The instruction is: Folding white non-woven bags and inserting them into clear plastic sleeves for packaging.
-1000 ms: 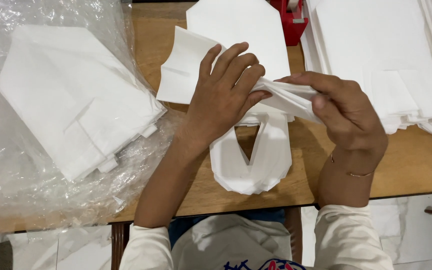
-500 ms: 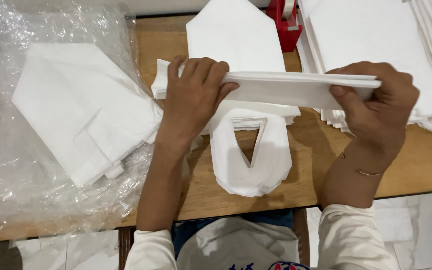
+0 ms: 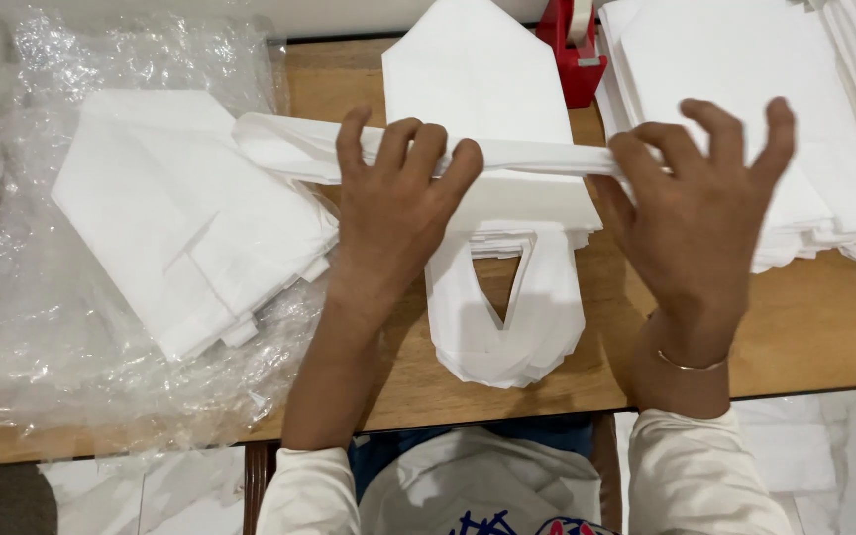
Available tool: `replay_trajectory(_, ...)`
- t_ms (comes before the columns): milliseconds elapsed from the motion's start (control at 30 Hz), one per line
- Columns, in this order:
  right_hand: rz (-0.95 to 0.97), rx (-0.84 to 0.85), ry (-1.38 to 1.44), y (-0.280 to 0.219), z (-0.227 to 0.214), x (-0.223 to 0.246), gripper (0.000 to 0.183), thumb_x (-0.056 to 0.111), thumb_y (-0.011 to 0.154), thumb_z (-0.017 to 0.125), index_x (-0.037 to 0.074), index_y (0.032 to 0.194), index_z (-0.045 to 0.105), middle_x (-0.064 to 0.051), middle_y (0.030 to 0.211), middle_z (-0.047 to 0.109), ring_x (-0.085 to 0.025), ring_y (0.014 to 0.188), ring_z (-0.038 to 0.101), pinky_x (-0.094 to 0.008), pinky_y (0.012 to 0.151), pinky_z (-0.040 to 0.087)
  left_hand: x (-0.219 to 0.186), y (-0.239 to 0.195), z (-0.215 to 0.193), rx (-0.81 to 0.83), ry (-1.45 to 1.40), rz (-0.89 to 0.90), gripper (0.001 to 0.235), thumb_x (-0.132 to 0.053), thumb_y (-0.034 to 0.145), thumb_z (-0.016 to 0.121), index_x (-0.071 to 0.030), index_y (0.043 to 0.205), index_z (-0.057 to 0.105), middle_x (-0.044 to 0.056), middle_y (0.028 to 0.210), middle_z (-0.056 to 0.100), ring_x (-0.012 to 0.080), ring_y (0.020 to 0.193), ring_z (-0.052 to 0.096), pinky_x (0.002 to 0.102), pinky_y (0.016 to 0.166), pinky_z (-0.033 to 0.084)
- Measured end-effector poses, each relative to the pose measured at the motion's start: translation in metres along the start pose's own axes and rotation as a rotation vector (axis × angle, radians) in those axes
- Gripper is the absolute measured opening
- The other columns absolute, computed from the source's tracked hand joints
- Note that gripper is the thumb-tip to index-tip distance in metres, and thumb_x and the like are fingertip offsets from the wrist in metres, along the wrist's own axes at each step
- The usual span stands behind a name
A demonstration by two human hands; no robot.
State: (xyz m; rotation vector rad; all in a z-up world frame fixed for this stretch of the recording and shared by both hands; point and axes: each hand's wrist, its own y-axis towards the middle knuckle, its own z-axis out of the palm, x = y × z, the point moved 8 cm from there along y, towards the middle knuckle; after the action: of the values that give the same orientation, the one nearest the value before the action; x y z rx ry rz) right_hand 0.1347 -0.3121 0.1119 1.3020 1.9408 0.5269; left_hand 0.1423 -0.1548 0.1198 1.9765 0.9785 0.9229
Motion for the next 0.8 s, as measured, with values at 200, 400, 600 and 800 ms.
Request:
replay_trajectory(200, -0.066, 0.055, 0.067, 0.013, 0.013, 0.03, 0.027, -0.003, 0.074, 0.057, 0.016, 0.066, 0.04, 0.002, 0.052, 0.034, -0.014, 0.048, 0.031, -0.025, 0.046, 0.027, -0.01, 0.0, 0.01, 0.063, -0.012, 0.05, 0.025, 0.005, 0.071, 0.055, -0.017, 0.082, 0.052, -0.001, 0.072, 0.046, 0.0167, 0.074, 0.051, 0.041, 0.088, 0.034)
replay_trajectory(400, -0.076, 0.039, 0.068, 0.018, 0.017, 0.016, 0.013, 0.012, 0.087, 0.062, 0.02, 0.084, 0.054, 0.005, 0.056, 0.042, -0.012, 0.05, 0.04, -0.024, 0.042, 0.025, 0.028, -0.006, 0.006, 0.122, 0.059, -0.069, 0.02, -0.015, 0.08, 0.07, -0.016, 0.081, 0.05, 0.0, 0.076, 0.047, 0.0176, 0.076, 0.048, 0.043, 0.086, 0.032)
replay_trajectory(600, -0.285, 0.362, 0.083, 0.049, 0.029, 0.046, 0.013, 0.026, 0.095, 0.047, 0.015, 0.101, 0.046, 0.003, 0.056, 0.05, -0.018, 0.042, 0.048, -0.028, 0.031, 0.029, 0.039, -0.001, -0.015, 0.062, 0.131, 0.02, 0.02, 0.001, 0.074, 0.06, -0.014, 0.079, 0.049, 0.001, 0.075, 0.042, 0.0186, 0.076, 0.045, 0.037, 0.079, 0.036)
replay_trajectory(800, -0.416, 0.596, 0.3, 0.061, 0.025, 0.07, 0.024, 0.022, 0.093, 0.038, 0.006, 0.111, 0.043, -0.008, 0.058, 0.059, -0.031, 0.047, 0.055, -0.038, 0.036, 0.038, 0.058, -0.026, -0.035, 0.356, -0.033, -0.084, 0.062, -0.025, 0.084, 0.092, -0.014, 0.121, 0.043, 0.017, 0.127, 0.028, 0.034, 0.118, 0.031, 0.053, 0.094, 0.025)
